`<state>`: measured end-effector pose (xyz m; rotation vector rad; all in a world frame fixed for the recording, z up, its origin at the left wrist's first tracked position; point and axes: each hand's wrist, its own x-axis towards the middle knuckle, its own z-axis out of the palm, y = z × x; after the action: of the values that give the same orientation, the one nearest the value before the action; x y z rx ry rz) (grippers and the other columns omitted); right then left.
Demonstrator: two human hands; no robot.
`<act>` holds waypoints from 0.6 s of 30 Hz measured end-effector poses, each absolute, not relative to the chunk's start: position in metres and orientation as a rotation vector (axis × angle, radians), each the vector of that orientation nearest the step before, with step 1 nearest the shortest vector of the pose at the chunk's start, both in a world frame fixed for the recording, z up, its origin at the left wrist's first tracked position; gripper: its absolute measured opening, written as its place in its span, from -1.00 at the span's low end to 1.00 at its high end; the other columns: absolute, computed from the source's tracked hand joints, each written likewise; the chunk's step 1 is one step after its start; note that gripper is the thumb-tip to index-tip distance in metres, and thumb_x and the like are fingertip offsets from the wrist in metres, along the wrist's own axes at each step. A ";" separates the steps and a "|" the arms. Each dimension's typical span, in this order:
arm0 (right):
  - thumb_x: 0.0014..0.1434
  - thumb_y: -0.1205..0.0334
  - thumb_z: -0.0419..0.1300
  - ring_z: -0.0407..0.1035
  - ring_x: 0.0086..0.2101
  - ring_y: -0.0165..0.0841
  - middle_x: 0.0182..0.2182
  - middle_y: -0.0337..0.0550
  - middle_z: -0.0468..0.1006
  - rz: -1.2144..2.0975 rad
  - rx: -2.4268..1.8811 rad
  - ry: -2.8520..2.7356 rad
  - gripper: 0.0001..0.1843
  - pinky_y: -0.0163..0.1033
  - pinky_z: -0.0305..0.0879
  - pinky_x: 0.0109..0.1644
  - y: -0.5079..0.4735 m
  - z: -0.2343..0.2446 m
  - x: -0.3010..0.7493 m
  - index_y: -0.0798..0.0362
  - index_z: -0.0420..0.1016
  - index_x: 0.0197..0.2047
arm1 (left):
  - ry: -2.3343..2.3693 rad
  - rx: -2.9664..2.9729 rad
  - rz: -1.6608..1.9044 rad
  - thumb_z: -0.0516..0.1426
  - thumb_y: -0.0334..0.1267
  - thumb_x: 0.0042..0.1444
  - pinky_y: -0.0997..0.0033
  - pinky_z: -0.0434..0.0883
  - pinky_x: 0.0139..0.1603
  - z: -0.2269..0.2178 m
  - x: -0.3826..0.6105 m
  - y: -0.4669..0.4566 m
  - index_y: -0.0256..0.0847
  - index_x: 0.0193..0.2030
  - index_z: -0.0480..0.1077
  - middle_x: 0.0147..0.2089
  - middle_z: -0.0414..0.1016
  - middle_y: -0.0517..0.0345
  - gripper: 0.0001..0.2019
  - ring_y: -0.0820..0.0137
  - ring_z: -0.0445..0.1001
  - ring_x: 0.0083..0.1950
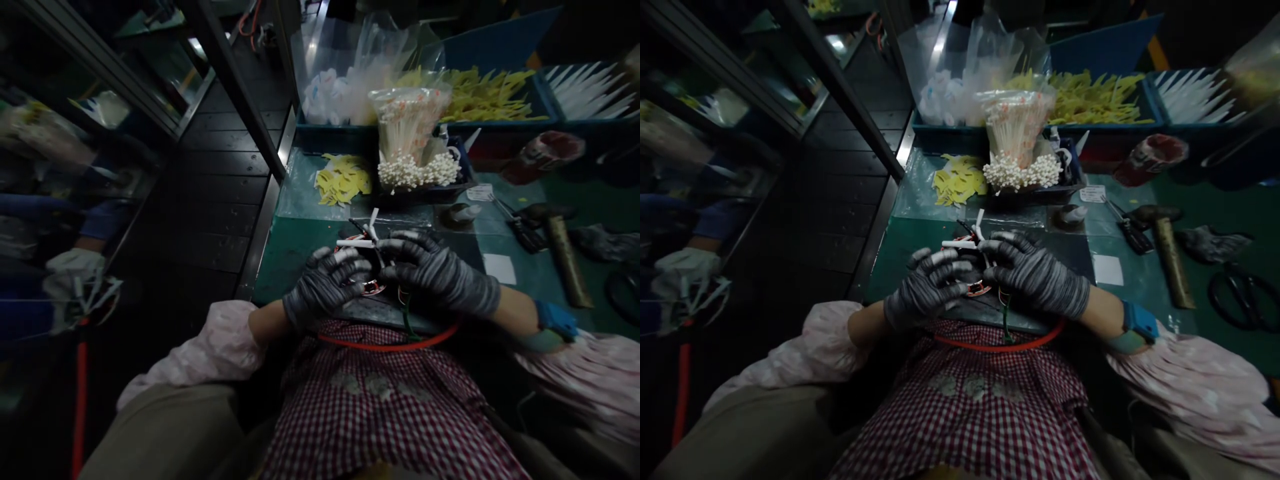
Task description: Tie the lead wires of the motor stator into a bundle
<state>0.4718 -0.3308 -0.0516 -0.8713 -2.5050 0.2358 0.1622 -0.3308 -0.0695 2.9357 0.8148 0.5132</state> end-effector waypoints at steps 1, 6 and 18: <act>0.49 0.29 0.22 0.38 0.31 -0.08 0.33 -0.14 0.57 0.219 -0.860 -2.519 -0.64 0.21 0.41 0.40 -0.329 -0.051 0.472 -0.22 0.68 0.23 | 0.801 2.933 0.511 0.24 -0.18 0.45 -0.06 0.20 0.51 -0.074 0.163 -0.334 0.18 0.20 0.58 0.30 0.66 0.26 -0.75 0.18 0.42 0.44; 0.47 0.19 0.24 0.43 0.27 -0.07 0.27 -0.13 0.62 0.398 -0.941 -2.508 -0.73 0.19 0.45 0.39 -0.324 -0.049 0.472 -0.19 0.73 0.13 | 0.884 2.743 0.534 0.27 -0.05 0.43 -0.06 0.39 0.29 -0.082 0.173 -0.342 0.07 0.03 0.64 0.03 0.74 0.16 -0.85 0.17 0.61 0.14; 0.51 0.30 0.16 0.47 0.26 -0.13 0.17 -0.16 0.70 0.389 -0.938 -2.505 -0.66 0.16 0.40 0.39 -0.335 -0.055 0.480 -0.24 0.72 0.10 | 0.463 3.073 0.780 0.18 -0.36 0.46 0.29 0.33 0.43 -0.087 0.141 -0.365 -0.06 0.12 0.58 0.28 0.71 0.22 -0.79 0.38 0.58 0.34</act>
<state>0.4803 -0.3355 -0.0551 -0.9376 -2.5054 0.3890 0.1414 -0.3645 -0.0867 3.0729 0.4629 0.7797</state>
